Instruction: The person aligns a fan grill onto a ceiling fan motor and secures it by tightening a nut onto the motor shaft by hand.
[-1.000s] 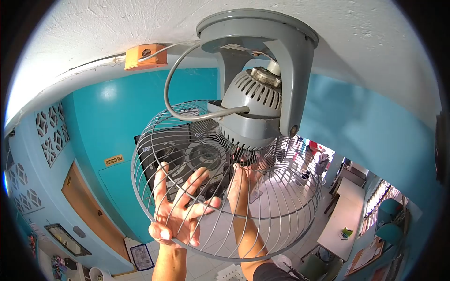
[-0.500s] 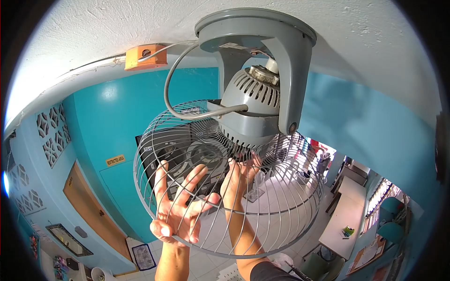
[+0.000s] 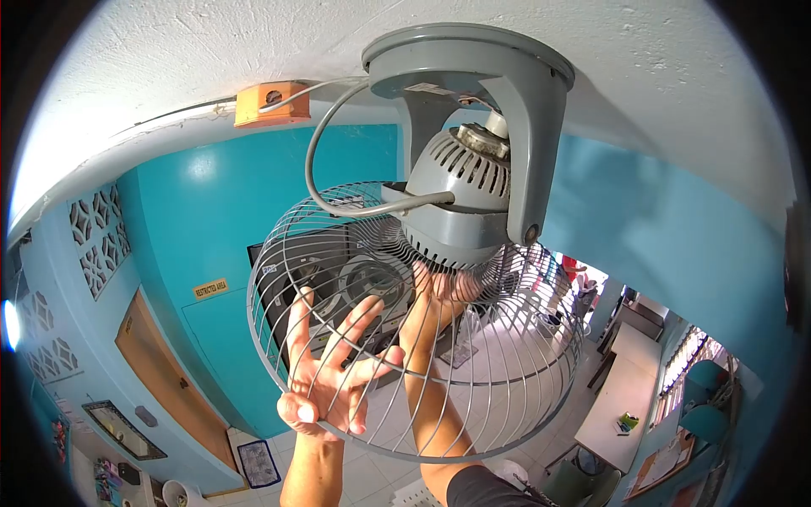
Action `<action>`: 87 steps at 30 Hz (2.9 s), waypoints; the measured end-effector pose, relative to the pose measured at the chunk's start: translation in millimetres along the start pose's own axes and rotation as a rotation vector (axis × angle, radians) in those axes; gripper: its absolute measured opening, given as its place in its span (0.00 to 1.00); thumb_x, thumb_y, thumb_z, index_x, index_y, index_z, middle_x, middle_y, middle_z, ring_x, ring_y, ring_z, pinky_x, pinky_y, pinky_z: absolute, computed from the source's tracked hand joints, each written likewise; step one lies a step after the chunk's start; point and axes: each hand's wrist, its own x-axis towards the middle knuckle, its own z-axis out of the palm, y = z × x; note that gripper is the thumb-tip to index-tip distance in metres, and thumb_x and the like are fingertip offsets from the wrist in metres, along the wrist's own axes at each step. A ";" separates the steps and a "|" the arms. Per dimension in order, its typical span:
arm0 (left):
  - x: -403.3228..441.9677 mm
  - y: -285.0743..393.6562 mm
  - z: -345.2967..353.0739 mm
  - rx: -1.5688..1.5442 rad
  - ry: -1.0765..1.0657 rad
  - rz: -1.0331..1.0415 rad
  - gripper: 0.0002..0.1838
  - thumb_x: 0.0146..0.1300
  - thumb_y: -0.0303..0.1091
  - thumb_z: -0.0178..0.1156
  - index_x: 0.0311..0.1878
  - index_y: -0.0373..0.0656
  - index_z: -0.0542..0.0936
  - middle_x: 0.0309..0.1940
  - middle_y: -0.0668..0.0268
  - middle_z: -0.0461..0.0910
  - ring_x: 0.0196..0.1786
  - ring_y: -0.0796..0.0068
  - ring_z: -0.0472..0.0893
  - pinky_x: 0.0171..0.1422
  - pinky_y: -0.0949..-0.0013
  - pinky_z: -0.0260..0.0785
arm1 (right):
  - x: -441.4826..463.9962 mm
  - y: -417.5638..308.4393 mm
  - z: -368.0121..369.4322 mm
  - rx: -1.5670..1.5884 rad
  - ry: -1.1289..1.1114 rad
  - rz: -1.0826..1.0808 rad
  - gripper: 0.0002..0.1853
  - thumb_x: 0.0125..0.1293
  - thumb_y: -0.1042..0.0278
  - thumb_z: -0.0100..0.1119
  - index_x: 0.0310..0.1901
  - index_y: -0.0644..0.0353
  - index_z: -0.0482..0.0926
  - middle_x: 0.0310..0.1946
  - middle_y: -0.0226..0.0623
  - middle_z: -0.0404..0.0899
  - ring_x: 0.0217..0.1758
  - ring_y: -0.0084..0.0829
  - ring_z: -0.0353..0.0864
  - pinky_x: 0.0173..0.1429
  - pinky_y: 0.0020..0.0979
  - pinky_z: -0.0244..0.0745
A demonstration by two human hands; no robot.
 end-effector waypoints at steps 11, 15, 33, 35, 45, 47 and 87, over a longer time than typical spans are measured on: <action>-0.8 1.4 -0.2 0.014 0.032 0.003 0.54 0.37 0.18 0.50 0.62 0.62 0.27 0.61 0.42 0.22 0.59 0.29 0.45 0.34 0.51 0.75 | 1.0 -10.7 17.6 0.776 -0.197 0.473 0.17 0.63 0.72 0.34 0.52 0.69 0.60 0.53 0.47 0.60 0.59 0.36 0.59 0.64 0.33 0.52; 0.0 1.4 -0.5 0.026 0.029 -0.006 0.55 0.36 0.19 0.49 0.62 0.62 0.26 0.60 0.42 0.22 0.58 0.28 0.46 0.34 0.51 0.75 | 0.8 -7.9 26.5 0.966 -0.054 0.479 0.17 0.62 0.72 0.35 0.52 0.69 0.60 0.53 0.47 0.60 0.58 0.37 0.59 0.63 0.33 0.52; -1.1 3.9 -2.3 0.034 0.003 -0.025 0.53 0.39 0.20 0.49 0.62 0.62 0.26 0.60 0.41 0.23 0.57 0.27 0.45 0.35 0.50 0.74 | 3.5 -13.6 33.7 1.104 0.064 0.508 0.15 0.61 0.72 0.38 0.49 0.68 0.63 0.50 0.47 0.63 0.56 0.37 0.62 0.60 0.34 0.56; -1.2 3.9 -2.2 0.038 0.004 -0.027 0.53 0.39 0.20 0.49 0.62 0.62 0.26 0.60 0.41 0.23 0.57 0.27 0.46 0.35 0.50 0.74 | 3.5 -14.3 34.1 1.105 0.070 0.506 0.15 0.61 0.72 0.38 0.49 0.68 0.63 0.50 0.47 0.63 0.56 0.38 0.62 0.60 0.34 0.57; -0.4 5.5 -3.8 0.056 0.002 -0.044 0.54 0.36 0.20 0.49 0.62 0.62 0.26 0.61 0.40 0.25 0.58 0.28 0.47 0.33 0.51 0.75 | -5.2 -7.0 38.3 0.889 0.073 0.376 0.14 0.60 0.72 0.40 0.47 0.68 0.65 0.48 0.47 0.64 0.54 0.38 0.63 0.58 0.34 0.59; -2.0 7.4 -5.6 0.067 0.001 -0.082 0.55 0.35 0.20 0.49 0.62 0.61 0.27 0.61 0.41 0.26 0.58 0.29 0.49 0.34 0.52 0.75 | -8.3 4.0 35.6 0.662 0.102 0.236 0.14 0.60 0.72 0.40 0.47 0.67 0.65 0.48 0.47 0.65 0.54 0.38 0.64 0.58 0.34 0.60; 73.0 -124.8 -108.7 -0.964 0.148 0.204 0.19 0.52 0.38 0.55 0.46 0.42 0.67 0.47 0.66 0.68 0.56 0.73 0.63 0.62 0.69 0.53 | 58.2 25.0 -45.2 2.075 -0.846 0.263 0.15 0.55 0.72 0.52 0.46 0.64 0.69 0.45 0.46 0.71 0.43 0.32 0.74 0.38 0.20 0.78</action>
